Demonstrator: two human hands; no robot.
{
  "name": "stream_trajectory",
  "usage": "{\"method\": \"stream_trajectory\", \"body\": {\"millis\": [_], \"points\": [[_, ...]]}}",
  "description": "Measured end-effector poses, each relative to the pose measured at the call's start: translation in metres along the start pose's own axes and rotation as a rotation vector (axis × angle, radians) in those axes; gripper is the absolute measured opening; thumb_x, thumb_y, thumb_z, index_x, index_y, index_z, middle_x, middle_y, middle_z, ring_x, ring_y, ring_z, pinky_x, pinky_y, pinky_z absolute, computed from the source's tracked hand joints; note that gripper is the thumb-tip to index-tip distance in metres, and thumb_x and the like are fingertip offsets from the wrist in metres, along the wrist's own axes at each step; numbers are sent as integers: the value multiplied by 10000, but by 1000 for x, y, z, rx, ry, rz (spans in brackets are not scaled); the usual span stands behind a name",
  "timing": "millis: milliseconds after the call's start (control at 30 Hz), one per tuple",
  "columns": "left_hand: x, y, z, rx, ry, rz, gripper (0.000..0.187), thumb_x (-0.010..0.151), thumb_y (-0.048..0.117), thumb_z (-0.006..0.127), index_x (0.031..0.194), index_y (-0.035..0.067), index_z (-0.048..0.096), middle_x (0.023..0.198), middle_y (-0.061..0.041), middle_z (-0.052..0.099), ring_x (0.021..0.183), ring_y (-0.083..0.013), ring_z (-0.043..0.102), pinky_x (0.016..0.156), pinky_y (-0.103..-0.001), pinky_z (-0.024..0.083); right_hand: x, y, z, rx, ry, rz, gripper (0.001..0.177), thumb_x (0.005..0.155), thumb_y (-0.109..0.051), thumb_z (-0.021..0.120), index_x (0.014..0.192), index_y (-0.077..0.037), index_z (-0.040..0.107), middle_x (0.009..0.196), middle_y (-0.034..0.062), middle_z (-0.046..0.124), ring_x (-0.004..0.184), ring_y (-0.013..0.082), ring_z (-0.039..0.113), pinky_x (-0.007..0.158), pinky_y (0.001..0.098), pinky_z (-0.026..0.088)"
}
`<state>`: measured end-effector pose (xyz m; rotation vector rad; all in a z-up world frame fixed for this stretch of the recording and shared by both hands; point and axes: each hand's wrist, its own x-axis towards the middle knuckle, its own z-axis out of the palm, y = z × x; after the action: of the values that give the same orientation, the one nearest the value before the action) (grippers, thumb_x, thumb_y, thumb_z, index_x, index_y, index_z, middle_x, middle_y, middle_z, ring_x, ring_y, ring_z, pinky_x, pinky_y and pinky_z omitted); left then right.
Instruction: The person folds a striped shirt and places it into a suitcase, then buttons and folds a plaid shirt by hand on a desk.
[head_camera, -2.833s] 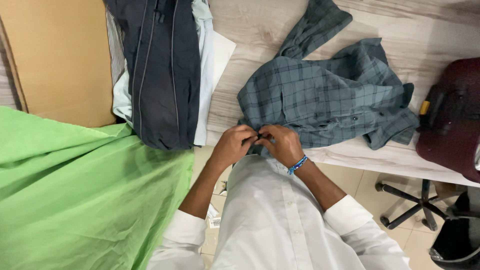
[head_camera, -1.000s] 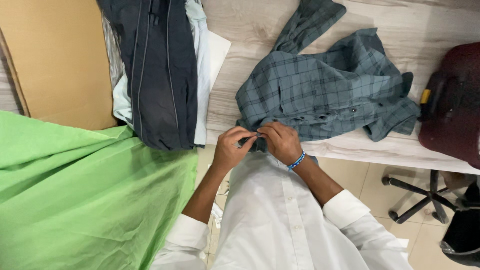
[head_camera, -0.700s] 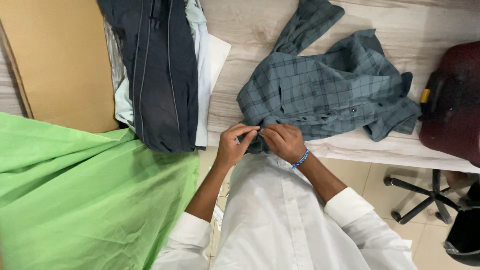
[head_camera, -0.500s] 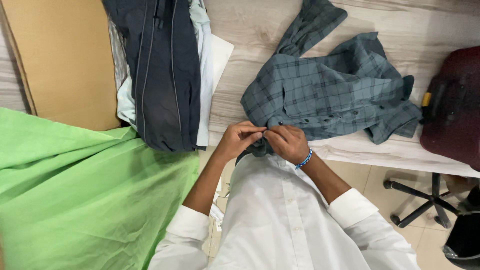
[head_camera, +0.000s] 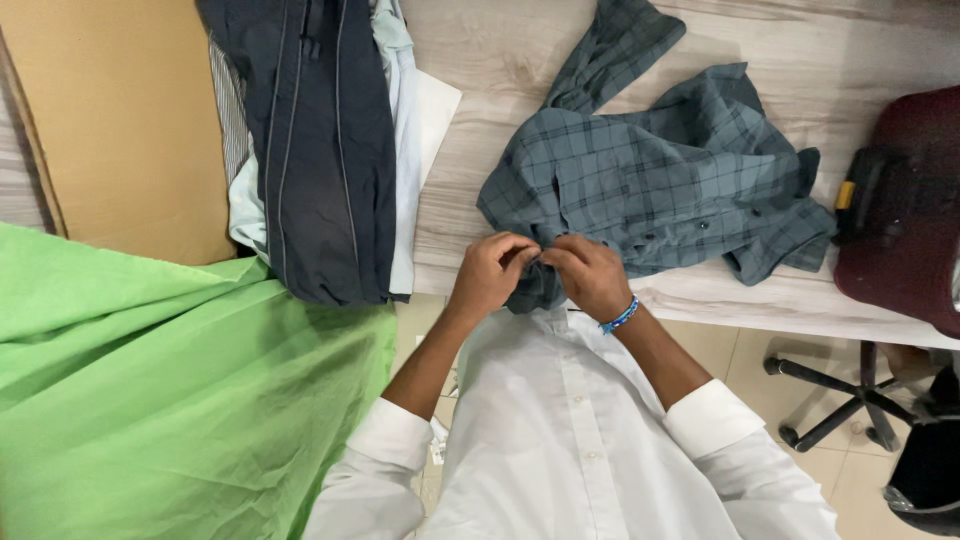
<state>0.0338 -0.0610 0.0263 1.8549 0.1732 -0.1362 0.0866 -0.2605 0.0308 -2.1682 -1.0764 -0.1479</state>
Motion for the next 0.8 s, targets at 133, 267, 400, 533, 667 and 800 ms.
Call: {"method": "stream_trajectory", "body": {"millis": [133,267,400,533,667,800], "points": [[-10,-30,-5,-33,297,52,293,956,232,762,1171,42,702,1078,-55,722,952,-169,687,786,-311,529,-23,14,-7,154,127,353,124,988,44,675,1069,-33,622,1047,127,671,875,286,696,722,343,566],[-24,-89,-15,-19,362,-141,365,950,279,739,1241,75,656,1228,-55,692,966,-166,673,776,-330,513,-60,37,-15,265,216,557,105,1017,37,650,1095,-18,606,1090,126,672,855,198,699,747,300,582],[-34,-112,4,63,316,-93,372,965,293,731,1256,76,653,1217,-80,672,970,-174,671,830,-340,528,-88,50,-17,277,154,676,133,975,37,691,1088,-11,640,1155,126,693,929,196,705,758,284,586],[-14,-110,33,11,269,-136,479,888,296,813,1233,13,640,1143,-121,671,928,-206,655,793,-361,543,-93,47,-22,272,139,645,164,941,51,707,1082,-13,651,1234,135,669,1036,206,697,799,285,606],[1,-104,49,-76,181,-243,394,881,284,815,1132,-2,716,982,-87,729,844,-175,687,740,-340,550,-78,23,-35,204,157,612,223,889,43,715,1093,-29,661,1276,151,644,1079,248,694,821,328,603],[-3,-85,43,-164,226,-166,298,914,241,786,1057,-17,737,896,-80,698,756,-159,647,662,-306,516,-49,-12,-42,-59,182,395,371,775,-29,841,1098,-6,659,1191,168,637,1064,327,633,853,426,538]]}}
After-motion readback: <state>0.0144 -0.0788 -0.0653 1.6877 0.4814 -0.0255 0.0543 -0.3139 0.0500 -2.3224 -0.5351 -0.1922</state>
